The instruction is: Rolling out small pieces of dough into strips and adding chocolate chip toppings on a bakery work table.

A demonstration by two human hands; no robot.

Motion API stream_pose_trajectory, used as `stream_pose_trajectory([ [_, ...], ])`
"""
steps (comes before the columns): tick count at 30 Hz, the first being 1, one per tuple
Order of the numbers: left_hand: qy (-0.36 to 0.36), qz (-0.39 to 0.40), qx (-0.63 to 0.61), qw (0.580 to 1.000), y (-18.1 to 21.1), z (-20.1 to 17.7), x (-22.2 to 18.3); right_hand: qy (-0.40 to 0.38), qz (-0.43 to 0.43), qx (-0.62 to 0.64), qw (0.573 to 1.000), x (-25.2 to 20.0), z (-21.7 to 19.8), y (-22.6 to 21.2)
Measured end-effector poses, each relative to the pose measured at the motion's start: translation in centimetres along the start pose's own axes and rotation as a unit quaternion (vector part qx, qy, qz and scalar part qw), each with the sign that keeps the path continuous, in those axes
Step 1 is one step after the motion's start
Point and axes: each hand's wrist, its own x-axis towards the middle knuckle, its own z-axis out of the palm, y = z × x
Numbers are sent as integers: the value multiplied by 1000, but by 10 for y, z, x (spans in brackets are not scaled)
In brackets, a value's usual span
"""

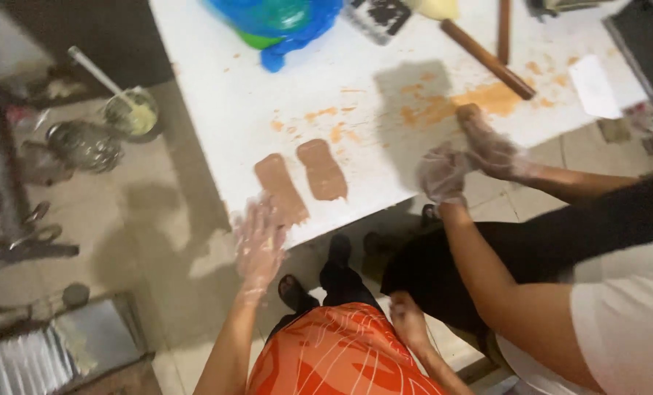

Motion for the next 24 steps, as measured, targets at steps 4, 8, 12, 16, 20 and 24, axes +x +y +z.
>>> stream_pose_trajectory([
  [4, 36, 0, -10, 999, 1, 1, 2, -154, 466, 83, 868, -46, -14, 2],
  [8, 186, 43, 71, 979, 8, -4, -2, -177, 527, 95, 826, -42, 14, 61],
  [12, 157, 34, 19, 987, 11, -11, -3, -97, 438, 179, 875, -45, -35, -37],
  [16, 157, 48, 32, 986, 8, -9, -3, -122, 354, 126, 919, -35, -22, -14],
  [20, 160, 55, 52, 984, 7, -10, -8, -129, 209, -40, 968, -27, -21, -29],
  [24, 172, 53, 80, 980, 6, -6, -7, -188, 191, 33, 963, -5, -51, -108],
])
